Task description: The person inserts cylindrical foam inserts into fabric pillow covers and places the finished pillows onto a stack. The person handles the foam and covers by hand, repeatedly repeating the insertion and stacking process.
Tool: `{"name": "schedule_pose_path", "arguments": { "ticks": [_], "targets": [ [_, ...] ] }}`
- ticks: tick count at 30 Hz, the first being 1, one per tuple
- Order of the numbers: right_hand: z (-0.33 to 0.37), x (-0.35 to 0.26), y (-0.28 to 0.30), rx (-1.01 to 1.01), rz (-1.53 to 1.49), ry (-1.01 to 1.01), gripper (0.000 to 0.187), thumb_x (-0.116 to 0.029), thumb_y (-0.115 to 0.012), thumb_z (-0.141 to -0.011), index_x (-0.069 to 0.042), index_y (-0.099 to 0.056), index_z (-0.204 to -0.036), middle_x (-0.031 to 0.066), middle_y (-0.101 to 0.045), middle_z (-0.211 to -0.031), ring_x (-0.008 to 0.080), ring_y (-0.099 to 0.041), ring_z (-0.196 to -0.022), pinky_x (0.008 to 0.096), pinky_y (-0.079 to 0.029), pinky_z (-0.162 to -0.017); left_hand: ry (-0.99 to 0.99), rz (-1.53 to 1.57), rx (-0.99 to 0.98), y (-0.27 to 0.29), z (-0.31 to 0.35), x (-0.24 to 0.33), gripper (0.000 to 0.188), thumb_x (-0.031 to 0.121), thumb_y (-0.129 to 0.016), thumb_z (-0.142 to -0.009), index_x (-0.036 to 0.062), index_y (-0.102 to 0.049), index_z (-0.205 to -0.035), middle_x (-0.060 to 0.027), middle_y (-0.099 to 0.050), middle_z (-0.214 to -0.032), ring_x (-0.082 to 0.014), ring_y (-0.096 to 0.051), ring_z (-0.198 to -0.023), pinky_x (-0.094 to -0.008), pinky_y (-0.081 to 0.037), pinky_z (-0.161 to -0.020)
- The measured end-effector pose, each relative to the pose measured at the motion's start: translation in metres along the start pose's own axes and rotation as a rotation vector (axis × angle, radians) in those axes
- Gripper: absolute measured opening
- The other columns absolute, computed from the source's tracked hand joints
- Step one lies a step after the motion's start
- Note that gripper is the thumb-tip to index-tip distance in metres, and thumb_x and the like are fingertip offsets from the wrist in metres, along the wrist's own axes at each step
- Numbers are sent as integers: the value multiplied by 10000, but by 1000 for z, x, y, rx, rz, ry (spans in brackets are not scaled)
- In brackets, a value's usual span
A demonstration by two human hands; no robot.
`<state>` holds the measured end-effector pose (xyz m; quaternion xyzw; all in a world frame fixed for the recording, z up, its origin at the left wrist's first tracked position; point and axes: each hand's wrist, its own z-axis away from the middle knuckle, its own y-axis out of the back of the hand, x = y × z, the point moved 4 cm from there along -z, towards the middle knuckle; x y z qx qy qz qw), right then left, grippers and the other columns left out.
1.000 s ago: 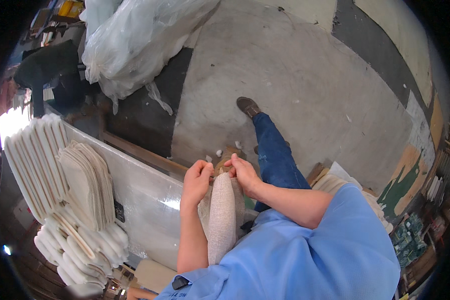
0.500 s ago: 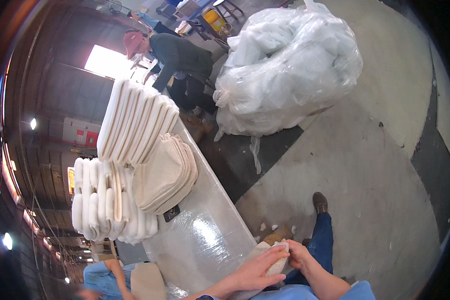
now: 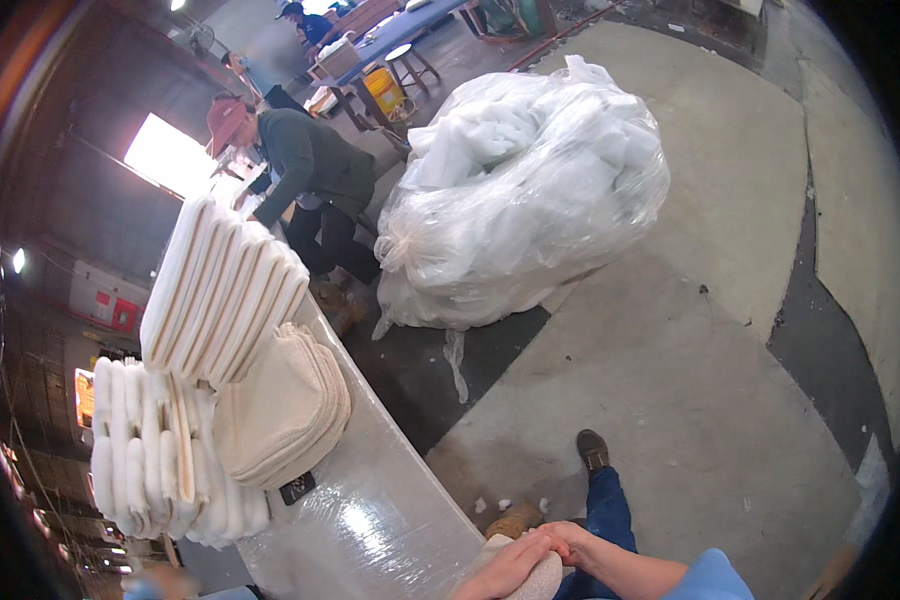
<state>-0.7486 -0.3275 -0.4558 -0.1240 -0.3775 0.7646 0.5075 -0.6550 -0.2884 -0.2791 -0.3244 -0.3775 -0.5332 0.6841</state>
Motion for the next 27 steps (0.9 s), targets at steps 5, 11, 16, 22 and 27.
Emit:
{"name": "schedule_pose_path", "arguments": {
  "ticks": [5,11,16,22,27],
  "targets": [
    [24,-11,-12,-46,26,-14,234,-142,-533,-1042,7,-697,-1118,153,-749,-1078,290,-739,-972,465,-609,-905,60,33,89,6,-6,-12,389,311,-406,-1115,39,-683,-1144,-142,-669,-1225,-289,-594,-1188,-390,-415,-1078],
    [36,-13,-35,34,81,-45,266,-179,-555,-1032,6,-702,-1154,174,-757,-1109,296,-751,-978,462,-614,-901,181,34,169,13,-2,-37,458,349,-423,-1105,7,-640,-1320,-173,-652,-1356,-314,-583,-1300,-396,-414,-1121],
    [36,-10,-24,98,97,-107,330,-213,-537,-1046,-1,-673,-1259,183,-732,-1211,310,-728,-1088,491,-578,-998,204,19,163,12,-3,-43,493,369,-418,-1102,-4,-621,-1353,-195,-644,-1379,-331,-580,-1317,-392,-410,-1137],
    [32,-7,-23,-85,-69,-122,309,-219,-526,-1046,-19,-685,-1220,198,-746,-1155,323,-748,-1012,485,-612,-926,222,-159,185,8,-5,-59,495,391,-410,-1103,41,-620,-1384,-150,-639,-1417,-315,-528,-1384,-443,-355,-1189],
    [37,-6,-36,154,51,-63,413,-289,-507,-1075,-6,-614,-1356,170,-692,-1318,319,-701,-1173,499,-556,-1046,225,-222,186,15,1,-51,490,417,-392,-1113,92,-631,-1392,-119,-615,-1460,-324,-447,-1473,-507,-225,-1258]
  ]
}}
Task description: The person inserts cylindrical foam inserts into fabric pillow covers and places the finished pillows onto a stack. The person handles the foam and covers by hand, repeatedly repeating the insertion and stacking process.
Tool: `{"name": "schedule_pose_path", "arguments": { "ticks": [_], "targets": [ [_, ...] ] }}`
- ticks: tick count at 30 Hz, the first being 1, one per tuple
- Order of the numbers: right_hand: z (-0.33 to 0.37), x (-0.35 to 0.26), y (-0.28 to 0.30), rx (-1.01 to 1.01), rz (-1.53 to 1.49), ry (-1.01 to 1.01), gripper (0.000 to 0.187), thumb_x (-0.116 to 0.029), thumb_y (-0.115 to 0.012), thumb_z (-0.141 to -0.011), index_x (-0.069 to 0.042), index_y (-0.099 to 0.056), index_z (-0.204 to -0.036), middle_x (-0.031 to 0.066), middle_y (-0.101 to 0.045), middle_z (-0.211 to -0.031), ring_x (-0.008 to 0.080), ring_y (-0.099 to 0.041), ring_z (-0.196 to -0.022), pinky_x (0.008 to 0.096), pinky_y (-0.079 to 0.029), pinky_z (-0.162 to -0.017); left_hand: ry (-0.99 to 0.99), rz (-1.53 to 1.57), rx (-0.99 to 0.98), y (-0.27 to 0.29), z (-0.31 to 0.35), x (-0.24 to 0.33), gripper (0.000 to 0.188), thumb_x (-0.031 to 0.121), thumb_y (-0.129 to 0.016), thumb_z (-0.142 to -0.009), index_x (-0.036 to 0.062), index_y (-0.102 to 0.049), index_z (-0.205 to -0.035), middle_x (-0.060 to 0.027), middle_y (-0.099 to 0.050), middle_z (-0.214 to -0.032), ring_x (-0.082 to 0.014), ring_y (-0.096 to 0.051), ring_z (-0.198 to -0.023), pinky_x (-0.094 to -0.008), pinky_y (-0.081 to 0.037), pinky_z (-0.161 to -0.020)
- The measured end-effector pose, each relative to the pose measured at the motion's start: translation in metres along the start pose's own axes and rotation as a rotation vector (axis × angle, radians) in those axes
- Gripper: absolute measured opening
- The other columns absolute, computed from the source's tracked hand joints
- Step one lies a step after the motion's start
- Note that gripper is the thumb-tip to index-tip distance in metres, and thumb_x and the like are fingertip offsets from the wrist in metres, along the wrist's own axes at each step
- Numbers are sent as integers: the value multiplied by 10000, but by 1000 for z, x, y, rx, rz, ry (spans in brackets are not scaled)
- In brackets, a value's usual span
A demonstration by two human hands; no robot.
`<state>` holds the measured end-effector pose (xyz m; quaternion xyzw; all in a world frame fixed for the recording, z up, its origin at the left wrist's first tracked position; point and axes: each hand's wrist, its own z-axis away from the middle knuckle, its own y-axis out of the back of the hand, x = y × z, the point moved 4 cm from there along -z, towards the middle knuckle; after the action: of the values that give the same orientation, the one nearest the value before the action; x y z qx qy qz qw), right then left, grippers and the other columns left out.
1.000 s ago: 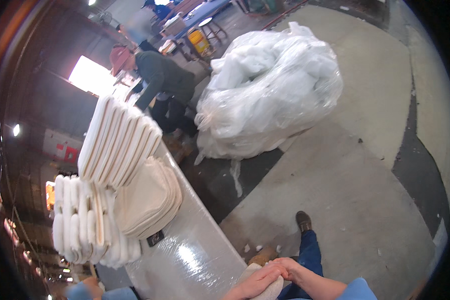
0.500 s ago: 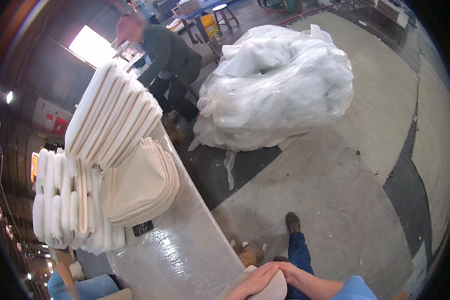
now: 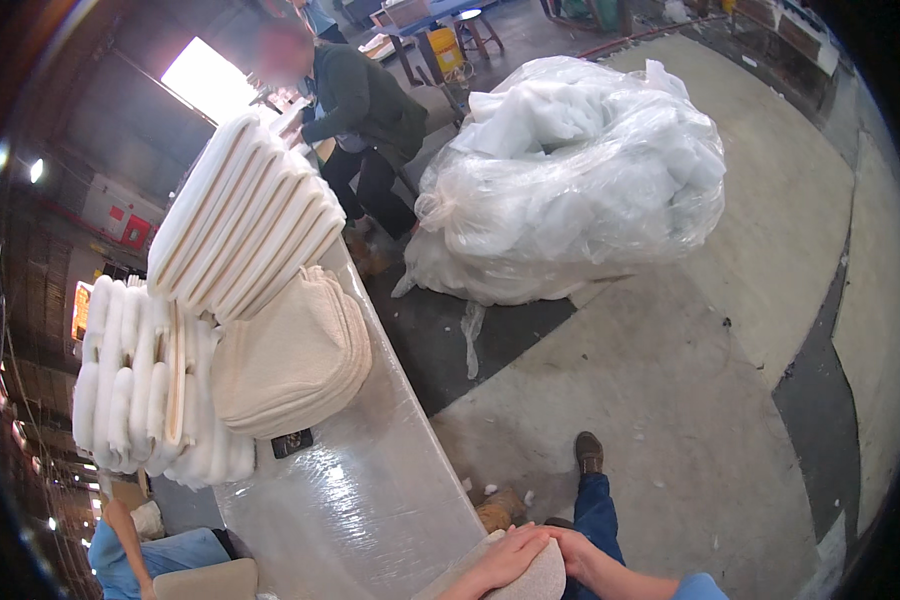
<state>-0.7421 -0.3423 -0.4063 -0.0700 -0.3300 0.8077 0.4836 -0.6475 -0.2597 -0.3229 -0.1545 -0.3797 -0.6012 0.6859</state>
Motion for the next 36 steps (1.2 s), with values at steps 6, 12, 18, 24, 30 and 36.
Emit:
{"name": "schedule_pose_path", "arguments": {
  "ticks": [6,12,18,24,30,36],
  "targets": [
    [44,5,-42,189,-50,271,394,-321,-472,-1088,-38,-627,-1314,152,-682,-1261,301,-686,-1123,452,-551,-993,50,-13,-51,7,5,12,496,448,-356,-1117,160,-623,-1419,-97,-581,-1518,-412,-339,-1534,-551,-151,-1281],
    [-1,7,-37,255,38,359,368,-357,-488,-1087,-53,-641,-1226,117,-667,-1134,270,-665,-1016,434,-537,-903,7,-46,-57,-1,-1,5,510,461,-331,-1118,167,-608,-1428,-114,-583,-1510,-443,-312,-1539,-581,-141,-1275],
    [-22,1,-26,334,159,405,363,-393,-504,-1085,-67,-654,-1138,83,-652,-1008,240,-645,-910,416,-522,-812,-1,-3,-51,-9,-5,-2,542,479,-327,-1117,137,-599,-1438,-119,-542,-1547,-454,-285,-1547,-586,-140,-1275],
    [-28,2,-21,326,299,501,379,-429,-520,-1084,-81,-668,-1050,48,-637,-882,209,-624,-803,397,-508,-721,5,-111,-48,-3,0,0,572,483,-320,-1120,133,-500,-1536,-107,-413,-1651,-441,-206,-1579,-557,-113,-1292],
    [-17,-26,24,462,666,667,415,-465,-536,-1082,-96,-682,-962,14,-622,-755,179,-603,-697,379,-493,-631,-210,-224,109,34,105,7,541,334,-498,-1081,17,-506,-1520,-244,-448,-1595,-385,-387,-1505,-452,-271,-1265],
    [72,-90,-31,414,836,547,397,-450,-562,-1066,-86,-708,-1124,34,-641,-886,125,-581,-755,319,-485,-683,464,143,329,4,328,-65,522,352,-490,-1097,15,-538,-1494,-193,-515,-1564,-321,-491,-1447,-411,-356,-1219]
  ]
}}
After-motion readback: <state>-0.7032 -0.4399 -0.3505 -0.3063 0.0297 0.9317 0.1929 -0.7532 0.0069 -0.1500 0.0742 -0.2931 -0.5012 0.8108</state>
